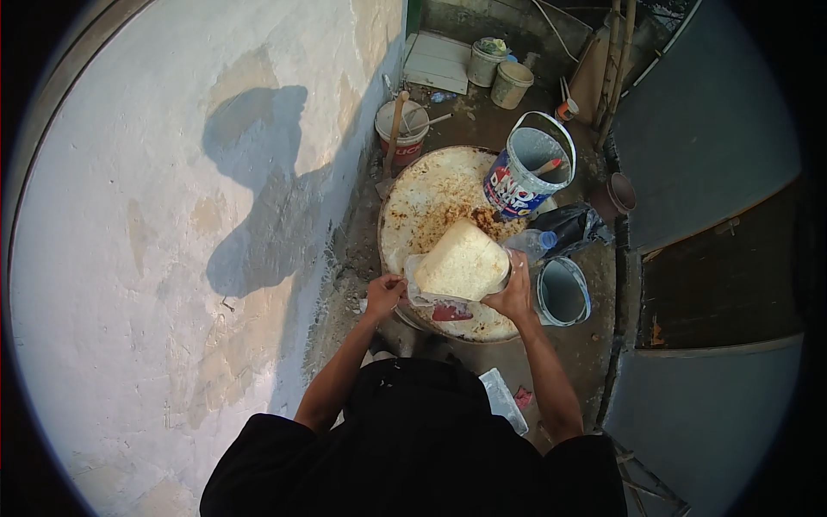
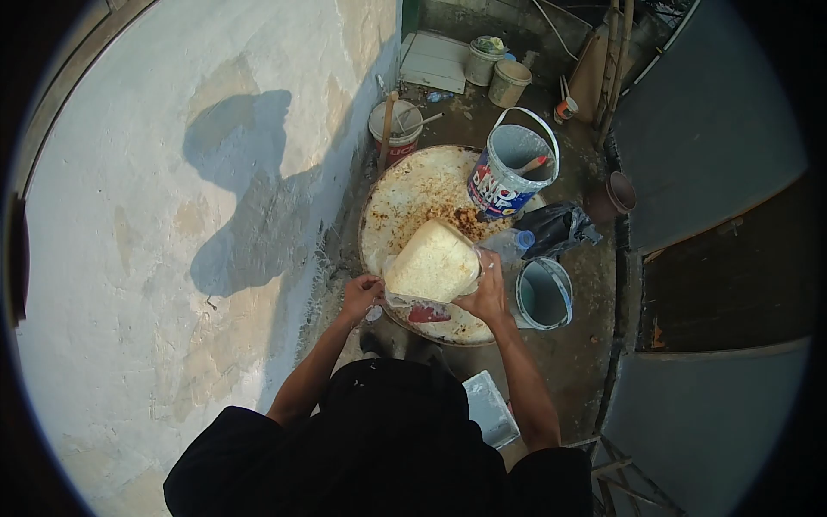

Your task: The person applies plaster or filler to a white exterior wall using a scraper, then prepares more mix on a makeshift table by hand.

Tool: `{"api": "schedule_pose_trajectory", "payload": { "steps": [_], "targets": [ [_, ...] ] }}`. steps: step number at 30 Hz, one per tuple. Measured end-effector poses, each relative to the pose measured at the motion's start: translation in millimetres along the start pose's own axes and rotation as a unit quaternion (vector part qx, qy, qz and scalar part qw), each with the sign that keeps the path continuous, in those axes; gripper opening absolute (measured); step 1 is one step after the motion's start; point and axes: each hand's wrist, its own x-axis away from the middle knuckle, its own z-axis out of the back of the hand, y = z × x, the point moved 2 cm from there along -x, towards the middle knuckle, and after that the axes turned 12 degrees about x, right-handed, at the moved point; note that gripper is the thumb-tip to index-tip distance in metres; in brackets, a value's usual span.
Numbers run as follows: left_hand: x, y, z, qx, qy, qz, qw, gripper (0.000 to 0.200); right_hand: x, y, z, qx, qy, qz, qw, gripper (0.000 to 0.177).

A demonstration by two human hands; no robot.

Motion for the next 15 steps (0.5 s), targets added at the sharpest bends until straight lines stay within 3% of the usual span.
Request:
{"api": "schedule_pose_trajectory", "payload": {
  "steps": [10,13,15],
  "targets": [
    [1.1,-3.8,-0.1,0.009,0.010,0.013,1.000,0.016,-2.2,0.8,1.2,-0.013,-0.011,-0.001,1.000,0.104],
    [-2.0,-2.6,0.6,0.003,0.007,0.008,1.000,0.016,-2.9,-0.8,-0.1,-0.013,0.041,0.037,0.998,0.102],
    [1.0,-4.5,1.6,0.001,0.009,0.011,1.000,0.016,-4.3,-2.2,2.8,0.011,0.006,0.029,1.000,0.107]
  ]
}}
